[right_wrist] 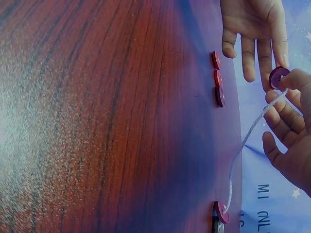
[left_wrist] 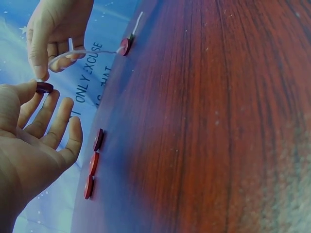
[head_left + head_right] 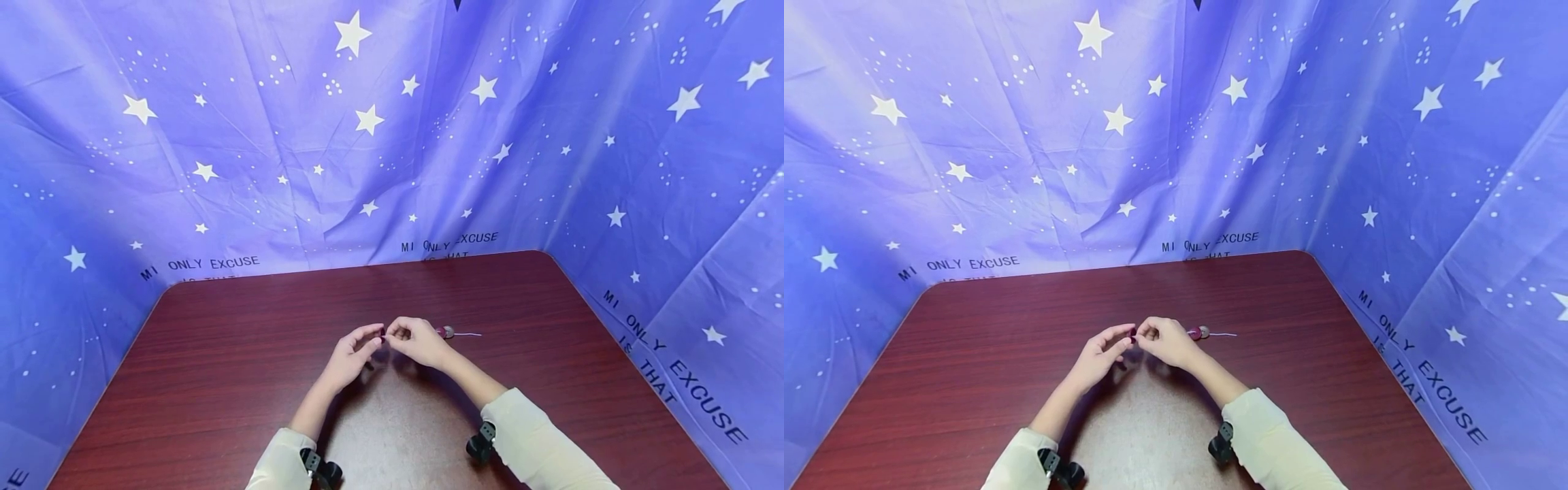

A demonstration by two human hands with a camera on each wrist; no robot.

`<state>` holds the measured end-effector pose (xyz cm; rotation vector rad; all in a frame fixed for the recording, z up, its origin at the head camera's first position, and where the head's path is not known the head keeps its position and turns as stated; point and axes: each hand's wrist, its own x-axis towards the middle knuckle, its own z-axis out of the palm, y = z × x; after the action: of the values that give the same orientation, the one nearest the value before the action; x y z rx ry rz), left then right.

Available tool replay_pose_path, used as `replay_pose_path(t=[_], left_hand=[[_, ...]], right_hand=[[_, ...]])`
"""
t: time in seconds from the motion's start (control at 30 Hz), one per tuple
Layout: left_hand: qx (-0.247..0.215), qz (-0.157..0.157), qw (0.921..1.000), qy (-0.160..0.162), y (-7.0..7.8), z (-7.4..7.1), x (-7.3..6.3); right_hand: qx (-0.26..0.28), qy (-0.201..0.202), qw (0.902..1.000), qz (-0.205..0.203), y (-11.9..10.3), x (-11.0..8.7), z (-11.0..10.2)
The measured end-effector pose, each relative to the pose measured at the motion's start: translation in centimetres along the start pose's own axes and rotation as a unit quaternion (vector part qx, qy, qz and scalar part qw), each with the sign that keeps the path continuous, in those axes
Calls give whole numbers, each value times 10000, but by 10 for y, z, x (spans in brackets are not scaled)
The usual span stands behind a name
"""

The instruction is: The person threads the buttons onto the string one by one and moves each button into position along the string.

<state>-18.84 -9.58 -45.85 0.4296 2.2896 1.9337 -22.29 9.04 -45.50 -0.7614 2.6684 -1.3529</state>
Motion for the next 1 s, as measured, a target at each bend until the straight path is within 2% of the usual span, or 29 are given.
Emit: replay_pose_path(t=[0.43, 1.0], left_hand=[[95, 4, 9999, -83, -1, -1, -1], [8, -50, 10000, -5, 0, 1, -2]], right_hand=[[55, 17, 10000, -25, 0, -1, 1], [83, 73, 9999, -35, 0, 0, 2]])
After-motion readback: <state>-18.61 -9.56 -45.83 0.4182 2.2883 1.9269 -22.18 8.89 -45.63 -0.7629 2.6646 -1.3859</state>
